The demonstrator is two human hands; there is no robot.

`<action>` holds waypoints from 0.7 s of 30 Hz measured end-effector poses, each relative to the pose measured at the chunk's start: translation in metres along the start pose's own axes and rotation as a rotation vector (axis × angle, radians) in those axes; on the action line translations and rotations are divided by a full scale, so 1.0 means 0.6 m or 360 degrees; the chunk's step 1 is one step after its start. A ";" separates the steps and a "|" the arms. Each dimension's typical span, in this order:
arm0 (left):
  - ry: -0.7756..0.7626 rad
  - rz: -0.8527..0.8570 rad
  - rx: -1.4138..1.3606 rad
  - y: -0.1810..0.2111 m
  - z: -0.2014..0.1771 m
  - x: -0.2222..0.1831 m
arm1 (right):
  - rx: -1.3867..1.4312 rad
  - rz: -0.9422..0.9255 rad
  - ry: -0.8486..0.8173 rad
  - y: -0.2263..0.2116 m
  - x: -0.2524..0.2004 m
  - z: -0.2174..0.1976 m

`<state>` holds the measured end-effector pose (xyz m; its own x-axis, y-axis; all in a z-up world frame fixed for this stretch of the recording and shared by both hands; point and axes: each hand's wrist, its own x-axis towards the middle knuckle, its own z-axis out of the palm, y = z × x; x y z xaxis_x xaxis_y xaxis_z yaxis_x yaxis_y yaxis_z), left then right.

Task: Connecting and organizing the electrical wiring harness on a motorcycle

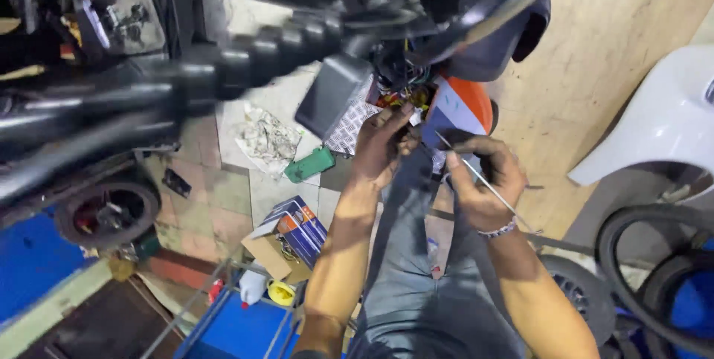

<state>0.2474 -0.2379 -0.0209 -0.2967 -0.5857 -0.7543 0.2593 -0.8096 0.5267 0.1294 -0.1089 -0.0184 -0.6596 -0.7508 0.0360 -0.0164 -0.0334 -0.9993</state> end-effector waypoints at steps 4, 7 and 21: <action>-0.0072 -0.0087 -0.0005 0.019 0.009 -0.011 | -0.0157 -0.0071 0.0087 0.012 -0.017 0.026; -0.0070 -0.0030 -0.0034 0.033 0.019 -0.022 | -0.0182 -0.0128 0.0164 0.016 -0.028 0.040; -0.0123 0.0099 0.0016 0.017 -0.019 -0.011 | -0.0350 -0.0143 0.0217 -0.020 -0.026 0.078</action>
<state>0.2625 -0.2420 -0.0150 -0.3505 -0.6359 -0.6876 0.2704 -0.7716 0.5758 0.1749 -0.1275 -0.0063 -0.7429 -0.6551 0.1376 -0.2321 0.0593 -0.9709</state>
